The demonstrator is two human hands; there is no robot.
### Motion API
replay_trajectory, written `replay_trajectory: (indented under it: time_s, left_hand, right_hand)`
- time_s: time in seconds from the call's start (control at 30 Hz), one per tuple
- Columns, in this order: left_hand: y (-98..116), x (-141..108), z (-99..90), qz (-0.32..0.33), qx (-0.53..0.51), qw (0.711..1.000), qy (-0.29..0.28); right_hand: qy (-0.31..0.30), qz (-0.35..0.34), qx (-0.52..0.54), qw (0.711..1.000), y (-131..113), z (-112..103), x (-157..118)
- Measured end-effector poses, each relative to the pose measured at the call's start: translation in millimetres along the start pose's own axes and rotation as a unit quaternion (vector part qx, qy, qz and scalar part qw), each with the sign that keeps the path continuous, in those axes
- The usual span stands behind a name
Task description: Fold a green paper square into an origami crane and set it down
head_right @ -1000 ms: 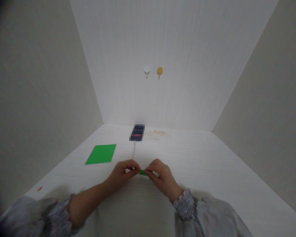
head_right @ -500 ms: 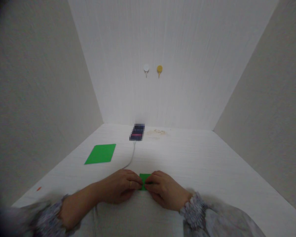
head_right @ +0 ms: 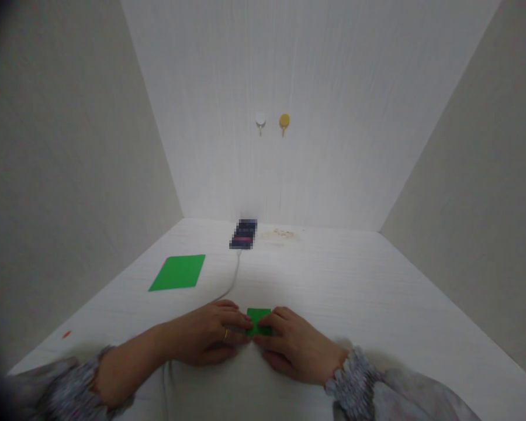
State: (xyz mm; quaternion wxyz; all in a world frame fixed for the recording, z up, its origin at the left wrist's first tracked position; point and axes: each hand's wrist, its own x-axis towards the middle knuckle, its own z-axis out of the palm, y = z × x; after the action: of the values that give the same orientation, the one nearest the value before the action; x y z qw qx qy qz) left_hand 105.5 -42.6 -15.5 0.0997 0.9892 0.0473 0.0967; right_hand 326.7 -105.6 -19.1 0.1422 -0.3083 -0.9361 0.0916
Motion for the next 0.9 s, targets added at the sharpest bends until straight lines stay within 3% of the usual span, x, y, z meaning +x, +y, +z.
replay_trajectory:
  time_s: [0.33,0.9]
  left_hand:
    - [1,4,-0.7,-0.032,-0.035,0.999,0.021]
    - [4,3,-4.7,-0.03,-0.026,0.999,0.009]
  right_hand:
    - [0.038,-0.011,-0.062,0.997,4,5,-2]
    - [0.044,-0.023,-0.025,0.998,11,-5,-18]
